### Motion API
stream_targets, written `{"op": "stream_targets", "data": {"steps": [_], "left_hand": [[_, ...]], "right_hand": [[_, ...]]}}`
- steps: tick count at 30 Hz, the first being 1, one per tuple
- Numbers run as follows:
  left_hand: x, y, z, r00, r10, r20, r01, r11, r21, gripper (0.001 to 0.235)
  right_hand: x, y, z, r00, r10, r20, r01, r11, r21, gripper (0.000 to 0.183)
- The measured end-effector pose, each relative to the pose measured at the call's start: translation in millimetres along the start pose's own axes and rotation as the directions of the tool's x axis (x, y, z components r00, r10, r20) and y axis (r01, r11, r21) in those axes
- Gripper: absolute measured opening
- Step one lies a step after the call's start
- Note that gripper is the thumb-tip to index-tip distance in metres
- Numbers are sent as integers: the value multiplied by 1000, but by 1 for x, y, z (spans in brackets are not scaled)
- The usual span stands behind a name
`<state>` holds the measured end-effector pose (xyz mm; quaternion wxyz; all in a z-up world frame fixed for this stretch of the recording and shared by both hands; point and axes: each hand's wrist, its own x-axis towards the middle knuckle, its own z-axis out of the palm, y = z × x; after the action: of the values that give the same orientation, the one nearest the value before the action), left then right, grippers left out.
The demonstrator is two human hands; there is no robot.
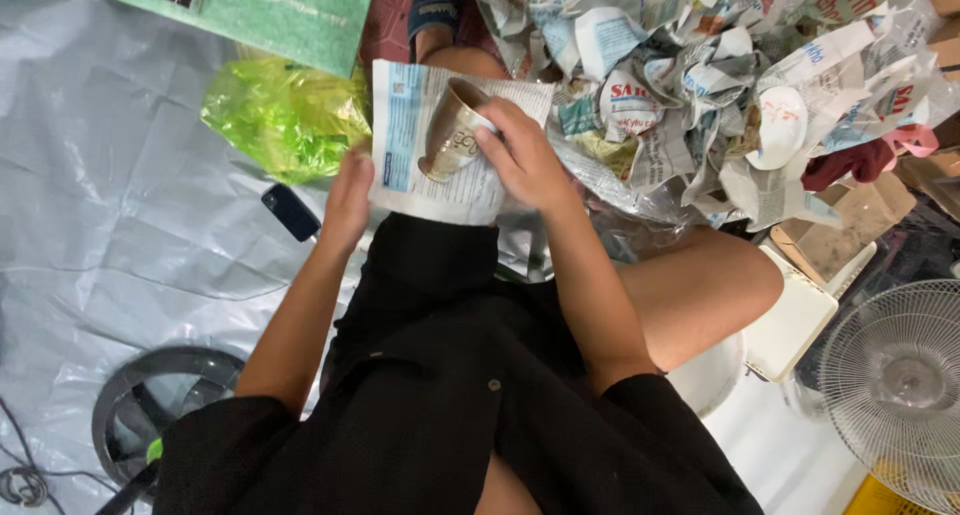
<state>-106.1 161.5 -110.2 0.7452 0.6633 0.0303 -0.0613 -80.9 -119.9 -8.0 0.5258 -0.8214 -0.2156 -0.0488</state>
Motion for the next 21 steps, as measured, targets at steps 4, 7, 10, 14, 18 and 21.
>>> {"op": "stream_targets", "data": {"steps": [4,7,10,14,18,21], "left_hand": [[16,-21,-6,970,-188,152,218,953,-209,45],[15,0,2,973,-76,216,104,987,-119,50],[19,29,11,967,14,256,-12,1000,-9,58],[18,46,19,969,11,248,-36,995,95,55],[24,43,23,971,-25,237,0,994,105,48],[28,37,20,955,-146,259,144,989,28,49]], "right_hand": [[20,-10,12,989,34,147,-33,999,-8,19],[31,-14,25,985,21,172,-16,999,-30,19],[42,-13,29,988,-19,156,27,999,-46,19],[49,-15,38,990,-87,112,96,992,-80,22],[54,-23,45,990,62,125,-40,985,-169,27],[59,-15,42,998,-5,58,21,960,-278,33]]}}
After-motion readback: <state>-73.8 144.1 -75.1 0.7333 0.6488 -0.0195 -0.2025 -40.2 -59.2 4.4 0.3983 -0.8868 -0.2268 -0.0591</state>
